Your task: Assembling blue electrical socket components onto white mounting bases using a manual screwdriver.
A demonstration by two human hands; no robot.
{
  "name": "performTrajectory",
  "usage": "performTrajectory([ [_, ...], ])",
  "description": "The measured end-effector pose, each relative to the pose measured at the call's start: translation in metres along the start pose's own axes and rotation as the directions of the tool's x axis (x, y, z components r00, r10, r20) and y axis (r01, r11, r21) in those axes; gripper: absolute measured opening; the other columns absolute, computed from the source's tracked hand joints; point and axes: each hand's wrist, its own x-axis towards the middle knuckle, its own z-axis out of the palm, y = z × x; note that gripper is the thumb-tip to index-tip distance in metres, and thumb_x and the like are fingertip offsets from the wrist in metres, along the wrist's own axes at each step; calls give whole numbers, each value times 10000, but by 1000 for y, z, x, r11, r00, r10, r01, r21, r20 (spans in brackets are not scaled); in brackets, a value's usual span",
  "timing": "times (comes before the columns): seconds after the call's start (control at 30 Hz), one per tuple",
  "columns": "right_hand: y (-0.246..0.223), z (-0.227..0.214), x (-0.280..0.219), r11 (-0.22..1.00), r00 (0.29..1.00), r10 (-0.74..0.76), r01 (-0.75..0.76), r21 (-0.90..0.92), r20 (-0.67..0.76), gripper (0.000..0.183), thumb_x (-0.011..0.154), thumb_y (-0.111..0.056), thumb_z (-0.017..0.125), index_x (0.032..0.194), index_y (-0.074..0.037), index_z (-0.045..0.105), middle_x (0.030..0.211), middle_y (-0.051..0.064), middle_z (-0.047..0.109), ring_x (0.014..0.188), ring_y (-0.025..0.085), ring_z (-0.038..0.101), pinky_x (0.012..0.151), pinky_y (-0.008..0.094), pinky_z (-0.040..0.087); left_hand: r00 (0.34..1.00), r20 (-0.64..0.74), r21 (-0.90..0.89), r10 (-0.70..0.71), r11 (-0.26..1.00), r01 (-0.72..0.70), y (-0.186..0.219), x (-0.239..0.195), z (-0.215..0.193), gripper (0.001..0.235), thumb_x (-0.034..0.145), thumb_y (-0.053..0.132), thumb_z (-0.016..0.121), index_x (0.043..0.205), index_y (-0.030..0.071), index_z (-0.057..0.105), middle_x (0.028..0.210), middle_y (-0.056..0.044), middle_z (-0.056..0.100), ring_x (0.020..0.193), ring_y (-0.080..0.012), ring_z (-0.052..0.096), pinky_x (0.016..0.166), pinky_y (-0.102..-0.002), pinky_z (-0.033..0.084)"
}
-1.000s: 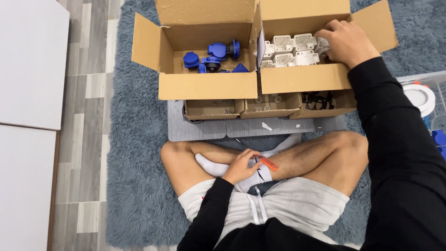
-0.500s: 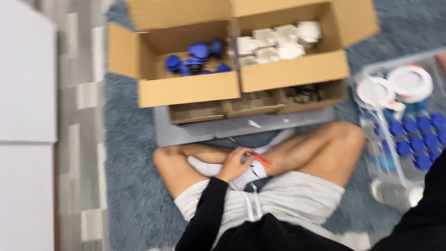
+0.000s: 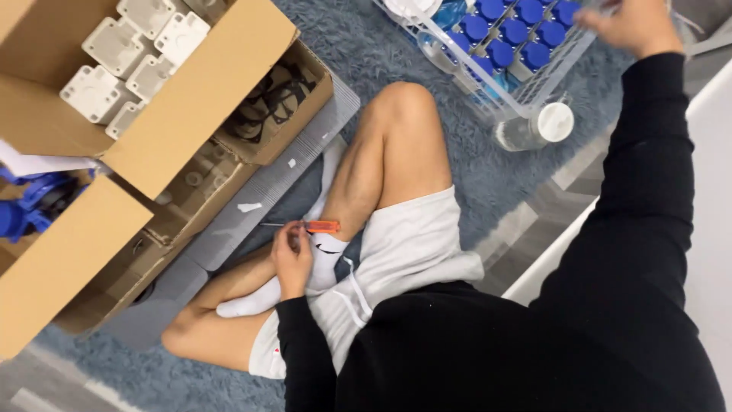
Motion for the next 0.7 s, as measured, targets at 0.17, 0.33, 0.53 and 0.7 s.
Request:
performTrajectory([
  [0.17,-24,68,22,996,978,-62,73,-50,201,620,949,-411,908,1352,34,753,1228,275,741,1024,466,728,868,549,603,988,-107,104,111,989,-100,-26,6,13,222,1009,165,710,1195,49,740,999,-94,761,830,-262,716,754,-373,565],
  [0.33,-57,116,48,948,916,20,110,-299,401,875,804,-482,855,1580,-119,678,1579,243,655,1230,461,747,1006,576,629,975,-214,54,53,998,-43,-14,3,14,249,977,205,725,1165,43,752,992,-89,788,855,-283,749,789,-381,596],
  [0.53,-3,181,51,829,962,182,-39,-558,203,907,646,-535,1025,1352,-58,715,1278,213,793,1063,416,812,840,536,665,984,-178,-40,15,999,-23,-6,0,11,222,986,210,720,1156,69,742,1018,-68,751,868,-245,731,783,-363,592],
  [0.7,-6,155,50,897,920,251,-105,-429,300,1045,592,-404,1110,1471,0,716,1343,335,683,1024,522,817,866,570,684,990,-140,-20,15,1000,-18,-5,0,9,220,994,234,719,1156,86,749,996,-46,748,828,-252,733,745,-364,593],
])
